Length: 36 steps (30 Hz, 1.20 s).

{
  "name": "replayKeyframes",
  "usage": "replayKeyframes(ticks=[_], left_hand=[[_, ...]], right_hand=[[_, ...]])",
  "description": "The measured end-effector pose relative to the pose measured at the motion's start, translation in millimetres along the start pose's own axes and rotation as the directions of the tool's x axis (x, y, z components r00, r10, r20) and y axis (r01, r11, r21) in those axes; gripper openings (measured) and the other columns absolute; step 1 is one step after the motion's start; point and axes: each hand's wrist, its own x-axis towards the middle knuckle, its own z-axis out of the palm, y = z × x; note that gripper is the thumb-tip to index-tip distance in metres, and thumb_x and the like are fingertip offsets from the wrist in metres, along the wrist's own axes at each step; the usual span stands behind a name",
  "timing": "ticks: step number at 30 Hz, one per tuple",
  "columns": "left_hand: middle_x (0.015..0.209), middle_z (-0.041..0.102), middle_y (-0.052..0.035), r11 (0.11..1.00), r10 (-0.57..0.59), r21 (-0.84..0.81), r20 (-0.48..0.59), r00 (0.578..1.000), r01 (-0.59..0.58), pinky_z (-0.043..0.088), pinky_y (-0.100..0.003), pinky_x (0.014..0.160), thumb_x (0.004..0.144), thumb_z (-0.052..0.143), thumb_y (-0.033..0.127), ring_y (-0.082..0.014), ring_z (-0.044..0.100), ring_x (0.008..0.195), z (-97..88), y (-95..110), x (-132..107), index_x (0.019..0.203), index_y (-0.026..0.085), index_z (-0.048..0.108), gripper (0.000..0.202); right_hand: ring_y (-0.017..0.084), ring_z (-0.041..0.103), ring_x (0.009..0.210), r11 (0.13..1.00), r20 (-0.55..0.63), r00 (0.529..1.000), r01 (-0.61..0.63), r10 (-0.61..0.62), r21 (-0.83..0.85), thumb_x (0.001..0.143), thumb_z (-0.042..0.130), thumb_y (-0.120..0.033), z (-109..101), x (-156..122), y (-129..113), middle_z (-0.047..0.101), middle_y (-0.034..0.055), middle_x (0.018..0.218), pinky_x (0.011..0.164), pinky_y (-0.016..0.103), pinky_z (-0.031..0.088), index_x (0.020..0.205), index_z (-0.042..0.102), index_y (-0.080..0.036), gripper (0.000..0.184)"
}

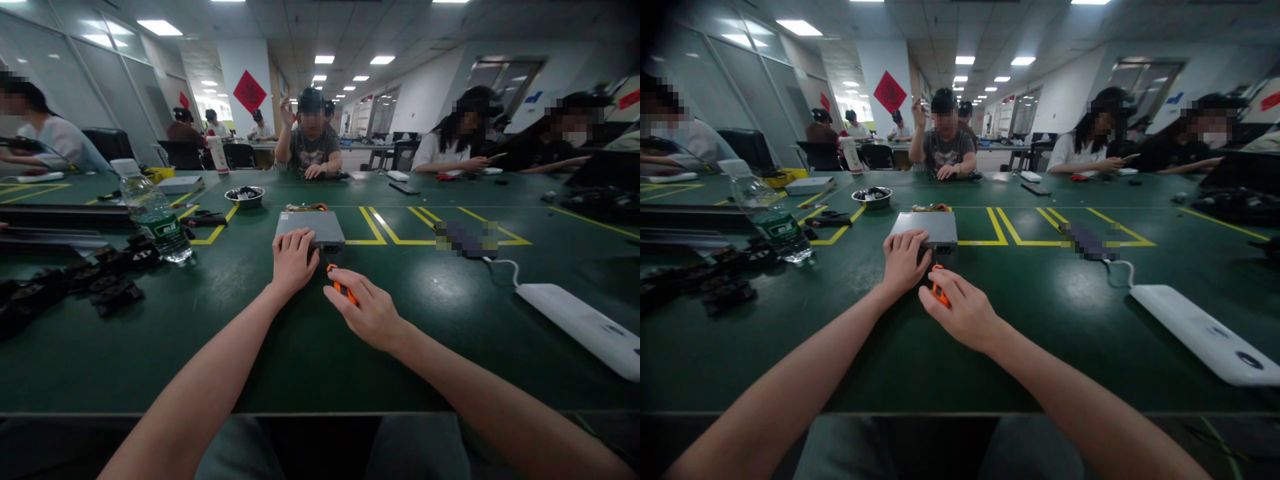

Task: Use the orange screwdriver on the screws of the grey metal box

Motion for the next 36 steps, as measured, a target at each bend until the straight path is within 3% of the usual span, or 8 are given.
replayKeyframes(ticks=[6,13,17,21,24,27,30,36], left_hand=[[0.124,0.053,-0.0061,1.0,0.002,-0.002,-0.002,1.0,-0.002,0.023,-0.041,0.1,0.085,0.045,0.029,-0.022,0.043,0.116,-0.5,0.3,0.0,0.116,0.023,0.049,0.032],[0.124,0.053,-0.0071,1.0,0.003,-0.001,0.007,1.0,-0.003,0.023,-0.041,0.1,0.085,0.045,0.031,-0.0228,0.043,0.116,-1.7,0.8,0.3,0.116,0.022,0.049,0.033],[0.124,0.052,-0.0068,1.0,-0.002,0.003,0.02,1.0,0.002,0.022,-0.042,0.101,0.084,0.046,0.031,-0.0231,0.042,0.116,-1.7,0.8,0.3,0.116,0.022,0.049,0.034],[0.124,0.052,-0.0067,1.0,-0.007,-0.002,0.014,1.0,0.007,0.022,-0.042,0.101,0.083,0.047,0.03,-0.0234,0.043,0.116,-1.2,0.6,0.1,0.116,0.022,0.049,0.034],[0.124,0.052,-0.0064,1.0,-0.002,-0.003,0.006,1.0,0.002,0.022,-0.041,0.101,0.082,0.047,0.031,-0.0235,0.042,0.115,-1.2,0.5,-0.1,0.116,0.022,0.048,0.035],[0.124,0.052,-0.0063,1.0,-0.002,-0.003,0.006,1.0,0.002,0.022,-0.041,0.101,0.082,0.047,0.031,-0.0235,0.042,0.116,-1.2,0.6,-0.3,0.116,0.022,0.049,0.035],[0.124,0.052,-0.0066,1.0,-0.005,-0.001,0.013,1.0,0.005,0.022,-0.042,0.101,0.082,0.047,0.031,-0.0235,0.042,0.116,-1.3,1.2,-0.3,0.116,0.022,0.048,0.035],[0.124,0.052,-0.0064,1.0,-0.017,-0.003,0.017,1.0,0.017,0.022,-0.042,0.101,0.081,0.049,0.031,-0.0238,0.042,0.115,-1.6,2.2,0.2,0.115,0.022,0.049,0.035]], right_hand=[[0.019,0.052,0.104,0.998,-0.012,0.998,-0.058,0.058,-0.007,0.082,0.049,-0.016,0.8,1.2,1.1,0.055,0.0095,0.106,0.082,0.033,0.049,0.093,0.054,-0.02,0.013],[0.018,0.05,0.11,0.995,-0.044,0.997,-0.068,0.071,0.066,0.082,0.045,-0.011,4.2,0.4,1.6,0.052,0.0131,0.112,0.083,0.033,0.049,0.101,0.047,-0.017,0.02],[0.019,0.053,0.099,0.995,-0.075,0.993,-0.087,0.09,0.039,0.081,0.052,-0.02,3.6,2.3,1.4,0.057,0.0088,0.099,0.078,0.034,0.05,0.091,0.05,-0.019,0.01],[0.019,0.052,0.104,0.997,-0.078,0.997,-0.018,0.025,0.08,0.081,0.047,-0.01,5.7,-0.2,0.8,0.054,0.0111,0.105,0.08,0.032,0.05,0.102,0.046,-0.017,0.021],[0.02,0.047,0.112,0.988,-0.102,0.992,-0.065,0.08,0.137,0.082,0.043,-0.008,8.3,-1.9,1.7,0.047,0.0146,0.117,0.081,0.033,0.051,0.109,0.04,-0.017,0.029],[0.021,0.048,0.112,0.986,-0.072,0.989,-0.123,0.131,0.109,0.081,0.047,-0.011,9.5,-1.9,3.9,0.048,0.0126,0.115,0.084,0.037,0.05,0.105,0.043,-0.019,0.025],[0.02,0.05,0.108,0.996,-0.039,0.997,-0.064,0.066,0.069,0.082,0.048,-0.013,9.3,-2.0,5.1,0.052,0.0093,0.11,0.084,0.037,0.049,0.099,0.046,-0.021,0.019],[0.02,0.051,0.106,0.994,-0.071,0.996,-0.056,0.062,0.092,0.08,0.048,-0.01,7.6,-0.9,2.6,0.051,0.0148,0.11,0.081,0.032,0.05,0.104,0.042,-0.015,0.025]])
